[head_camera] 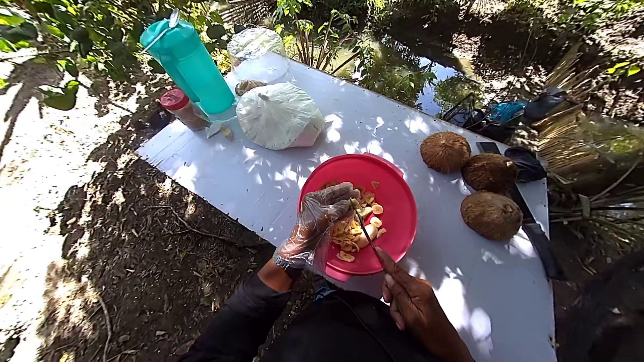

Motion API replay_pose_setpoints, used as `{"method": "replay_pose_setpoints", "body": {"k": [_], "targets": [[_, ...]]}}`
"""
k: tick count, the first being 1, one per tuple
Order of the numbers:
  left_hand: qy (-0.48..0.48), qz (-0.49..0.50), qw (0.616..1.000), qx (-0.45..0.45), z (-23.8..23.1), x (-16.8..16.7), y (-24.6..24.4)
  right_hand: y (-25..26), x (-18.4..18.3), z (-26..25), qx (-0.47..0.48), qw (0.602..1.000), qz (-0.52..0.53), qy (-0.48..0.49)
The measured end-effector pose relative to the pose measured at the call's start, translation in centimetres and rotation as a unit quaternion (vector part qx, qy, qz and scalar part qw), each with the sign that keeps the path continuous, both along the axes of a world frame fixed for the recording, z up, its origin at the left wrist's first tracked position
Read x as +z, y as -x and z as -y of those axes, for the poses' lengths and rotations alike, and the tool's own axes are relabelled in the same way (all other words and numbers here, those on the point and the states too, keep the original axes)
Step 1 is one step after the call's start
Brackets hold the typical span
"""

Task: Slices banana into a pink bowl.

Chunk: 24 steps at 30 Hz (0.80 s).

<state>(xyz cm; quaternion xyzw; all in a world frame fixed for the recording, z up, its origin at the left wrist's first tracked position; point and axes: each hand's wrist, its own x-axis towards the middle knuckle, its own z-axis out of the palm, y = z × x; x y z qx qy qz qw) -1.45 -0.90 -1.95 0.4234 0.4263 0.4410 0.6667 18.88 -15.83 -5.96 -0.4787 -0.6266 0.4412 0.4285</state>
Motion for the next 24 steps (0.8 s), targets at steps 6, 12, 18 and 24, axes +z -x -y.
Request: {"method": "replay_pose_setpoints", "body": {"k": [6,12,18,24], "targets": [[-0.006,0.022,1.000,-0.012,0.1,-0.3,0.2,-0.2,-0.3,-0.1,-0.001,0.999,0.030,-0.014],[0.012,-0.002,1.000,0.014,0.1,0.5,-0.4,-0.1,-0.3,-0.2,0.003,1.000,0.020,-0.020],[0.022,0.035,0.999,0.005,0.4,-0.6,0.3,-0.2,-0.4,-0.2,0.008,1.000,0.013,-0.010],[0.007,0.024,1.000,0.002,0.9,0.3,0.2,-0.1,0.3,-0.2,0.045,0.992,-0.098,0.071]]}}
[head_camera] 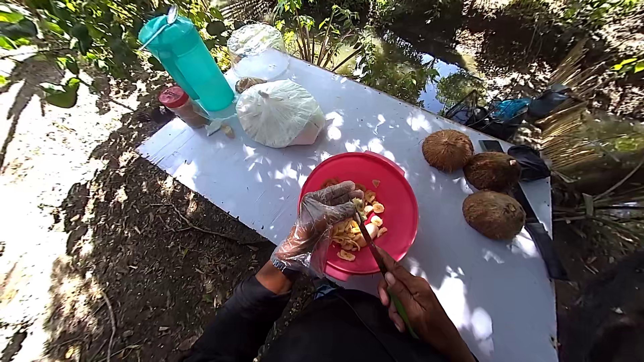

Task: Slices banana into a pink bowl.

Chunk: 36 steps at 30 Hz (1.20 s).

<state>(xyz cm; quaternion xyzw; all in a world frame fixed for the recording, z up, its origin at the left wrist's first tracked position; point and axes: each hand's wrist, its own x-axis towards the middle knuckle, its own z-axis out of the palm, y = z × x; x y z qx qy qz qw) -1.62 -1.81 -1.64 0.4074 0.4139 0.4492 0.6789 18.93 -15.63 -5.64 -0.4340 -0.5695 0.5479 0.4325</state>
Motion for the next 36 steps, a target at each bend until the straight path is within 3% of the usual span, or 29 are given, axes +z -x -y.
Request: {"method": "replay_pose_setpoints", "body": {"k": [2,5,8,11,14,19,23,28,31,34,36], "targets": [[0.003,-0.002,1.000,-0.003,-0.2,0.7,-0.1,-0.1,0.2,0.0,0.026,0.994,-0.093,0.052],[0.004,0.016,1.000,-0.005,-0.3,0.2,0.1,-0.3,-0.1,-0.1,0.034,0.988,-0.138,0.068],[-0.057,-0.029,0.998,0.025,-0.2,-0.6,0.6,-0.4,0.0,-0.1,-0.014,0.995,-0.094,0.027],[-0.172,-0.160,0.971,0.035,0.2,-0.6,0.9,-0.4,-0.3,-0.1,-0.073,0.997,-0.011,-0.016],[-0.260,-0.164,0.951,0.022,-0.4,-0.9,-0.1,-0.2,-0.6,-0.3,-0.089,0.994,0.038,-0.048],[-0.116,-0.170,0.977,-0.054,0.5,-1.0,-1.7,0.2,-1.6,-0.7,-0.129,0.961,0.178,-0.168],[-0.119,-0.176,0.974,-0.076,0.9,-1.1,-1.9,0.2,-1.1,-0.3,-0.178,0.924,0.283,-0.187],[0.000,-0.093,0.996,-0.018,0.6,-0.7,-2.1,-0.2,-0.9,0.0,-0.173,0.908,0.323,-0.205],[0.010,-0.092,0.995,0.019,-0.1,-0.8,-1.7,-1.1,-0.8,0.5,-0.158,0.907,0.334,-0.203],[-0.095,-0.232,0.968,0.021,-0.7,-0.1,-0.9,-2.9,-0.7,1.5,-0.154,0.914,0.329,-0.178],[-0.190,-0.401,0.895,-0.044,-1.2,1.0,-0.1,-4.3,-0.8,2.4,-0.175,0.919,0.318,-0.151]]}}
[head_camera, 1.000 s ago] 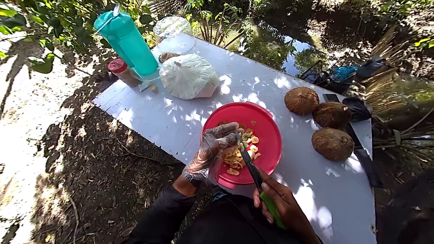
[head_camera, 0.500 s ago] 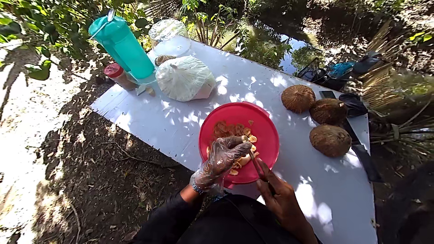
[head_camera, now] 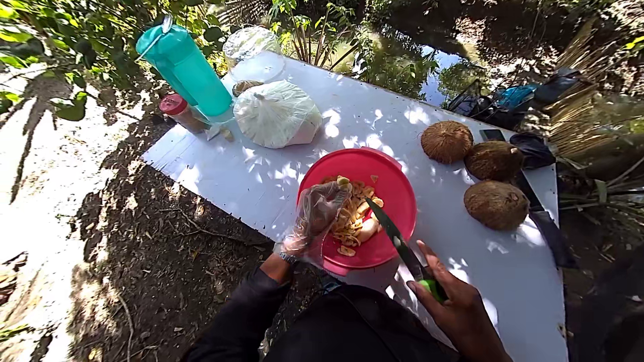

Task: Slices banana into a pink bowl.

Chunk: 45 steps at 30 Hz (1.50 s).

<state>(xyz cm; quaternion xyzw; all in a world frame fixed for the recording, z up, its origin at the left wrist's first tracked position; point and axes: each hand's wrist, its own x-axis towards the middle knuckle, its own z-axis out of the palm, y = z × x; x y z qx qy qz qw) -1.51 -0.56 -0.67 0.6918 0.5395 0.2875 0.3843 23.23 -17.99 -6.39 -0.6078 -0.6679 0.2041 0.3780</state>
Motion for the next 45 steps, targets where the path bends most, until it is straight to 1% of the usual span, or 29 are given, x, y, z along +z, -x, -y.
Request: {"method": "replay_pose_setpoints", "body": {"k": [1,2,3,4,5,6,7,9,11,12,13,15,16,19,21,22,23,25,26,27,28,29,30,32,33,37,39,43,45], "targets": [[-0.023,-0.087,0.995,-0.048,-0.3,0.8,0.1,-0.5,-0.1,0.3,-0.018,1.000,-0.004,0.000],[-0.021,-0.150,0.984,-0.092,-0.4,1.6,0.0,-0.9,-0.1,0.6,-0.036,0.999,-0.005,-0.002],[-0.021,-0.169,0.978,-0.118,-0.3,2.1,-0.2,-1.2,-0.1,0.8,-0.048,0.999,-0.005,-0.002],[-0.059,-0.146,0.978,-0.136,-0.4,1.0,0.1,-1.3,-0.1,1.0,-0.056,0.998,-0.007,-0.003],[-0.115,-0.115,0.977,-0.139,-0.7,-1.2,0.5,-1.4,-0.1,1.1,-0.059,0.998,-0.013,-0.004],[-0.133,-0.091,0.977,-0.142,-1.2,-2.1,0.3,-1.3,-0.2,1.2,-0.060,0.998,-0.020,-0.007],[-0.131,-0.092,0.975,-0.151,-1.5,-1.9,-0.3,-1.2,-0.3,1.2,-0.059,0.998,-0.026,-0.012],[-0.125,-0.161,0.960,-0.193,-2.3,-0.7,-2.2,-0.9,-0.4,1.2,-0.061,0.997,-0.038,-0.023],[-0.125,-0.248,0.930,-0.242,-3.1,-0.4,-4.4,-0.7,-0.3,1.3,-0.071,0.996,-0.048,-0.033],[-0.123,-0.267,0.920,-0.261,-3.3,-0.9,-5.3,-0.8,-0.2,1.3,-0.079,0.994,-0.057,-0.040],[-0.135,-0.278,0.909,-0.280,-3.7,-2.1,-6.0,-0.9,-0.1,1.3,-0.087,0.993,-0.066,-0.047],[-0.206,-0.274,0.893,-0.292,-4.8,-6.8,-6.5,-1.1,0.0,1.4,-0.088,0.989,-0.097,-0.062],[-0.203,-0.288,0.888,-0.296,-5.0,-7.6,-6.8,-1.2,0.1,1.5,-0.084,0.988,-0.113,-0.068],[-0.084,-0.347,0.880,-0.314,-4.1,-5.0,-8.2,-0.8,0.5,1.7,-0.066,0.979,-0.186,-0.059],[-0.052,-0.352,0.879,-0.318,-4.1,-4.2,-8.2,-0.2,0.5,1.7,-0.058,0.967,-0.246,-0.038],[-0.055,-0.348,0.879,-0.321,-4.2,-4.4,-7.7,0.1,0.4,1.7,-0.050,0.962,-0.265,-0.029],[-0.082,-0.324,0.888,-0.318,-4.4,-5.4,-6.8,0.3,0.2,1.7,-0.041,0.959,-0.279,-0.021],[-0.153,-0.237,0.912,-0.299,-5.4,-8.5,-4.7,0.6,-0.1,1.7,-0.019,0.955,-0.295,-0.013],[-0.106,-0.233,0.919,-0.299,-5.9,-7.0,-4.9,0.8,-0.2,1.7,-0.010,0.955,-0.297,-0.014],[-0.050,-0.215,0.931,-0.290,-6.2,-4.6,-5.4,0.9,-0.3,1.6,-0.006,0.955,-0.295,-0.016],[0.004,-0.164,0.948,-0.271,-6.1,-2.7,-5.3,1.0,-0.4,1.6,-0.006,0.957,-0.289,-0.016],[0.066,-0.083,0.962,-0.251,-5.7,-1.1,-4.9,1.1,-0.5,1.5,-0.007,0.960,-0.280,-0.017],[0.132,0.018,0.965,-0.227,-5.0,0.0,-4.2,1.2,-0.6,1.4,-0.006,0.963,-0.269,-0.019],[0.238,0.195,0.936,-0.173,-3.7,0.8,-2.7,1.4,-0.8,0.9,0.012,0.971,-0.240,-0.014],[0.260,0.236,0.925,-0.145,-3.1,0.8,-2.1,1.6,-0.9,0.6,0.026,0.974,-0.225,-0.011],[0.267,0.294,0.917,-0.044,-0.9,0.0,-0.9,2.4,-0.9,-0.7,0.068,0.985,-0.156,-0.004],[0.278,0.315,0.908,-0.012,0.1,0.2,-0.9,2.7,-0.9,-1.2,0.077,0.991,-0.113,-0.006],[0.267,0.331,0.905,-0.010,0.6,-0.8,-0.8,2.9,-0.6,-1.9,0.088,0.993,-0.079,-0.013],[0.262,0.327,0.908,-0.014,0.8,-0.7,-1.0,2.9,-0.4,-2.0,0.096,0.993,-0.073,-0.010]]}}
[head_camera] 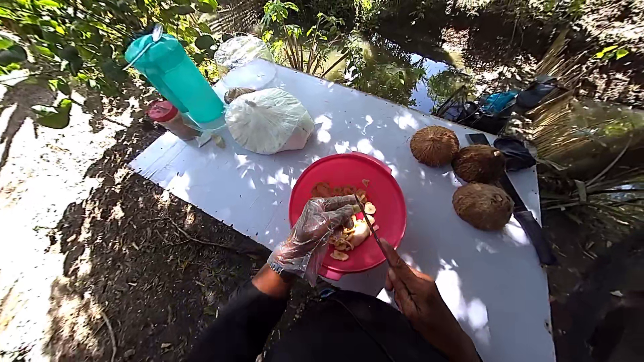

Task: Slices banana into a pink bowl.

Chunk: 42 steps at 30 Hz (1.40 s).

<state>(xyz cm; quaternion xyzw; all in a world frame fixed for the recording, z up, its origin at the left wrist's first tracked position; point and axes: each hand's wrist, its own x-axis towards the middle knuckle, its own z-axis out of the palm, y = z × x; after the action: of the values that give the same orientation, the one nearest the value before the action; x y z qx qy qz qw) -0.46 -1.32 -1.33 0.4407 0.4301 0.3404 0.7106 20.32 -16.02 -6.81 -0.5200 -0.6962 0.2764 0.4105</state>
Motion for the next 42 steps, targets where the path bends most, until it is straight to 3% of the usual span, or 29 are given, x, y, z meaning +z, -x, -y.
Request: {"method": "replay_pose_setpoints", "body": {"k": [6,11,17,23,34,42], "targets": [[-0.040,-0.009,0.999,-0.027,0.3,0.9,-0.7,-0.1,-0.2,0.0,-0.020,0.999,0.043,-0.017],[-0.015,0.022,0.999,-0.034,0.3,1.2,-0.7,0.0,-0.1,0.1,-0.037,0.997,0.066,-0.029],[-0.007,0.052,0.998,-0.019,0.6,1.3,-0.6,0.1,-0.3,-0.3,-0.036,0.997,0.062,-0.027],[-0.081,0.002,0.996,-0.021,0.2,0.9,-0.1,0.3,0.2,-0.2,-0.012,1.000,0.005,-0.022],[-0.071,0.018,0.997,-0.035,0.4,0.6,0.0,0.7,-0.3,-0.3,-0.018,0.998,0.057,-0.025],[-0.060,0.031,0.997,-0.039,0.5,1.2,0.3,0.8,-0.3,-0.4,-0.007,1.000,0.014,-0.003]]}}
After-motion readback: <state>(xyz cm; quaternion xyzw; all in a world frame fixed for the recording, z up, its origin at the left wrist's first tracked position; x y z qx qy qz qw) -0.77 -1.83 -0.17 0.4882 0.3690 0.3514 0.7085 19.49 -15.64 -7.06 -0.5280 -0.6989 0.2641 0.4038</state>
